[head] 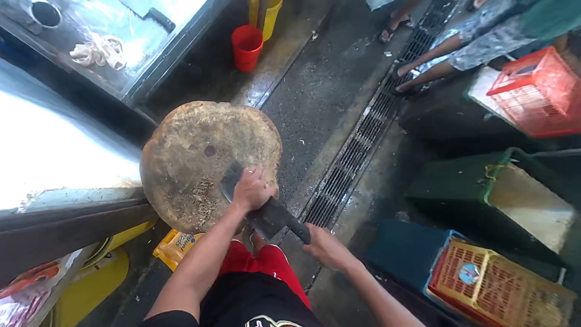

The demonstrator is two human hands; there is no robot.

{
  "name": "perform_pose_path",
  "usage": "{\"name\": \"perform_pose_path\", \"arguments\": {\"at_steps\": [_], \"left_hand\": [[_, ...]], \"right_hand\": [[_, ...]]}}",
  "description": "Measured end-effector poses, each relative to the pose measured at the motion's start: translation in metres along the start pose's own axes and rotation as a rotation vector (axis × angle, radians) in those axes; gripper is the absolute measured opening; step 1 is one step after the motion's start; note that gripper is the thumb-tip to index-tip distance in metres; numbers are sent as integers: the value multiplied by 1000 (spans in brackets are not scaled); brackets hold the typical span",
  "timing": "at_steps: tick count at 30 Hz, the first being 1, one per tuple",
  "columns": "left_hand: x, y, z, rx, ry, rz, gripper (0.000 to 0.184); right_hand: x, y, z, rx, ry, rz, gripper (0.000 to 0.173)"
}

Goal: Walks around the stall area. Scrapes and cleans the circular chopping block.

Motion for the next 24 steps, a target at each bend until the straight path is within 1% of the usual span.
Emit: {"name": "perform_pose_path", "arguments": {"at_steps": [2,5,7,8,10,12,14,16,18,20,21,22,24], "left_hand": [[-7,8,3,-16,-9,36,49],[-27,50,41,-78,-98,5,45],[-36,63,60,-129,-111,0,43],[-32,58,61,-160,-84,-14,42],[-13,27,46,-186,-1,-15,40],[3,-2,24,-169,32,73,42],[3,-6,18,-146,22,162,44],[-7,11,29,-127,-49,170,45],[-24,36,50,-168,-70,131,44],[-29,49,70,-237,-64,111,42],[-27,45,70,-257,-56,101,41],[-20,35,61,-263,-34,88,39],[6,-2,23,-215,37,103,37]], "right_hand": [[-9,13,-1,-13,20,34,41],[-5,62,-4,-54,70,152,41],[0,77,-4,-83,92,181,40],[6,70,-1,-75,90,159,41],[12,32,7,-35,64,79,46],[-1,-3,11,-6,51,55,45],[-8,-6,10,0,63,73,42],[-12,16,6,-25,78,131,41],[-11,45,3,-65,101,187,40],[-7,57,8,-71,124,215,40],[-6,51,9,-64,117,208,42],[-5,36,10,-51,94,179,44],[-6,-8,14,0,48,91,48]]}}
Point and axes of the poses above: each hand's wrist, its own z-axis towards the middle knuckle, its own x-axis out of the back of the hand, y = z × x, the point moved 4 cm from there along z, towards the middle knuckle, and after that the axes turned 9 degrees about -z, right-handed, at the moved point
